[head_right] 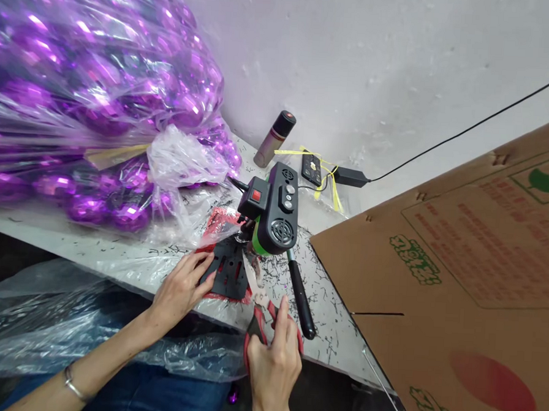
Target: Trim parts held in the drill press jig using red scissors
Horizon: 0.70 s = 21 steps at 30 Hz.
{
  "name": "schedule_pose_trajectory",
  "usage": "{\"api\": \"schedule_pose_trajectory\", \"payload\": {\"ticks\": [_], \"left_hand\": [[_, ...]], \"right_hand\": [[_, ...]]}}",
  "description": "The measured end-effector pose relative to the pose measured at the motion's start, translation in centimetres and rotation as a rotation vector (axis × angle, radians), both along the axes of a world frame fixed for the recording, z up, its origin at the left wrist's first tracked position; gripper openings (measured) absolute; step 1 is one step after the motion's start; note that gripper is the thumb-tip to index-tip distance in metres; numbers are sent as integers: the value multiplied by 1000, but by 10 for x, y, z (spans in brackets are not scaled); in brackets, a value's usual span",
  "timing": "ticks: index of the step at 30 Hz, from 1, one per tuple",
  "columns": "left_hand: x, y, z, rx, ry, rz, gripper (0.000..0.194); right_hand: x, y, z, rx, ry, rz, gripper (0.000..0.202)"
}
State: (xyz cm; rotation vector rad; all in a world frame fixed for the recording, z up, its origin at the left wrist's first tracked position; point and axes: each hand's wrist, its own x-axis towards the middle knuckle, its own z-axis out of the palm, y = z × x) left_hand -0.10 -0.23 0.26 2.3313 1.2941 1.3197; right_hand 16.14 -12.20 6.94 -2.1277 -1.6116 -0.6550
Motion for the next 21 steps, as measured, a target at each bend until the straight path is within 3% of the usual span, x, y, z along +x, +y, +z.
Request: {"api": "schedule_pose_trajectory", "payload": {"ticks": [21], "left_hand": [[-1,1,-1,-12,-25,-12,31]], "right_hand": [[8,-2,-6,21,-121,20,77]]}}
